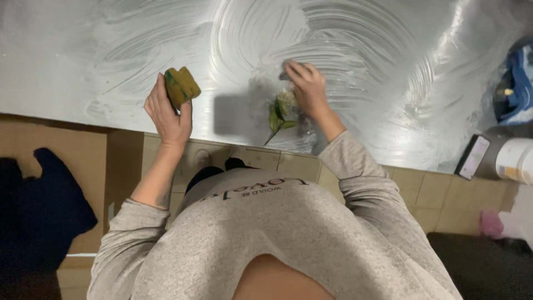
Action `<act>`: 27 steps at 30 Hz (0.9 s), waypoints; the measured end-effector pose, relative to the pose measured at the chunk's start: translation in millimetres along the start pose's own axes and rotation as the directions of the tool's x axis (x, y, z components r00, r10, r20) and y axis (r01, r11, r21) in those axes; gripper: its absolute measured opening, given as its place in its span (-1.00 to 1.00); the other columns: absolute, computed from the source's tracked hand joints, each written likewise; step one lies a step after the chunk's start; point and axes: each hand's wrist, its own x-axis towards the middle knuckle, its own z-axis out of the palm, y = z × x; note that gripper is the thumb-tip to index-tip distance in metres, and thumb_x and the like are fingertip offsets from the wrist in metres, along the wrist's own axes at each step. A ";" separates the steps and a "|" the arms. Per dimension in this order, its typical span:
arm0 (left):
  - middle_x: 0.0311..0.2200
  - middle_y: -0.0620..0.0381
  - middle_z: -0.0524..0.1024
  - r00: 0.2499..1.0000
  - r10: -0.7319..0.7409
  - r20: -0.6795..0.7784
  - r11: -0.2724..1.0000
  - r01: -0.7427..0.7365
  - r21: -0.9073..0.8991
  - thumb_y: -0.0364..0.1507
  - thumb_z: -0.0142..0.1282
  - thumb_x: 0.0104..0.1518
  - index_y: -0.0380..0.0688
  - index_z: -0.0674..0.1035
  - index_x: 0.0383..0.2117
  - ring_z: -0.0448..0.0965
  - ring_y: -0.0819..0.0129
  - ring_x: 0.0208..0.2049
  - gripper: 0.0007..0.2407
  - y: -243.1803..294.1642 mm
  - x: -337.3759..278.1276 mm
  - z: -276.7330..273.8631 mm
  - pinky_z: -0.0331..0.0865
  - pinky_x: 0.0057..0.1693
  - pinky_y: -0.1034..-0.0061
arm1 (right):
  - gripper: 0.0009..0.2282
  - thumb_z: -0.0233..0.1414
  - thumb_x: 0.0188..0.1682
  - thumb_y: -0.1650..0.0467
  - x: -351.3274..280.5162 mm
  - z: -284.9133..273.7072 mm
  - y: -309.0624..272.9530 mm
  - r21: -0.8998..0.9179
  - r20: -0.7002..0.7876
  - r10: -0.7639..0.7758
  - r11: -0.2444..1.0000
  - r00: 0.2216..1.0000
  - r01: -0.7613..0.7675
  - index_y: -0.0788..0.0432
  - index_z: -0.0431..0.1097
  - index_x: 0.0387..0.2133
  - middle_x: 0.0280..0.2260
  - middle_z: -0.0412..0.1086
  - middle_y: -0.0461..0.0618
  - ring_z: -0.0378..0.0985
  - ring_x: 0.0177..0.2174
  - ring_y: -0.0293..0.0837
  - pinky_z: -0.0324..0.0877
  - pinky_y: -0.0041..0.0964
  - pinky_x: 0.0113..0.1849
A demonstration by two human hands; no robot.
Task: Packing small fruits into a bag and wiping down a stainless steel kitchen countertop.
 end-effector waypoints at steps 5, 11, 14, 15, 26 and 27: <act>0.28 -0.16 0.35 1.000 0.013 0.007 1.000 -0.013 -0.027 -0.39 0.16 0.34 -0.32 0.17 0.42 0.32 0.00 0.28 -0.42 -7.5 -0.5 1.2 0.00 0.43 0.15 | -0.54 0.04 0.03 0.54 -110.3 -18.8 87.0 -0.096 -0.243 0.304 0.937 0.921 -0.335 0.20 0.30 0.27 0.29 0.24 0.08 0.25 0.19 0.20 0.15 0.10 0.20; 0.26 -0.17 0.33 0.996 0.035 0.080 0.999 -0.032 -0.036 -0.39 0.14 0.27 -0.32 0.19 0.39 0.28 0.00 0.30 -0.42 -5.4 1.9 1.8 -0.05 0.42 0.14 | -0.54 -0.01 0.15 0.42 -96.5 1.3 142.4 -0.251 -0.460 0.722 0.453 0.517 -0.855 0.18 0.14 0.34 0.33 0.09 0.10 0.07 0.18 0.27 0.02 0.29 0.12; 0.27 -0.19 0.32 0.994 0.050 0.100 0.998 -0.047 -0.028 -0.39 0.12 0.26 -0.32 0.18 0.39 0.28 -0.02 0.31 -0.41 -6.2 -1.9 0.1 -0.05 0.42 0.12 | -0.49 0.01 0.08 0.33 -9.0 18.5 118.3 -0.250 -0.392 0.733 0.496 0.556 -0.831 0.03 0.12 0.34 0.33 0.10 0.01 0.13 0.21 0.19 0.06 0.28 0.12; 0.27 -0.19 0.32 0.995 0.045 0.091 0.999 -0.043 -0.025 -0.38 0.13 0.26 -0.32 0.19 0.39 0.28 -0.03 0.30 -0.41 -7.8 -3.2 -0.3 -0.05 0.42 0.12 | -0.46 -0.02 0.06 0.39 19.1 30.7 97.6 -0.296 -0.302 0.662 0.619 0.686 -0.728 0.06 0.09 0.36 0.34 0.06 0.07 0.09 0.23 0.22 0.01 0.32 0.15; 0.30 -0.17 0.34 0.996 0.067 0.061 0.994 -0.061 -0.095 -0.44 0.15 0.29 -0.30 0.19 0.42 0.31 -0.03 0.29 -0.42 -15.3 -4.7 0.4 -0.07 0.46 0.12 | -0.44 -0.06 0.02 0.60 42.6 29.9 -16.7 0.034 0.112 -0.059 0.998 0.992 0.055 -0.11 0.32 0.30 0.33 0.23 -0.17 0.20 0.25 0.08 0.07 0.14 0.22; 0.30 -0.16 0.35 0.998 0.049 0.049 0.994 -0.044 -0.097 -0.45 0.18 0.28 -0.30 0.20 0.41 0.29 -0.04 0.30 -0.42 -17.2 -5.1 -0.6 -0.07 0.45 0.12 | -0.46 -0.04 0.00 0.58 26.4 13.3 4.8 -0.016 0.059 0.099 0.995 0.993 -0.098 -0.06 0.33 0.28 0.32 0.23 -0.10 0.20 0.23 0.15 0.06 0.16 0.19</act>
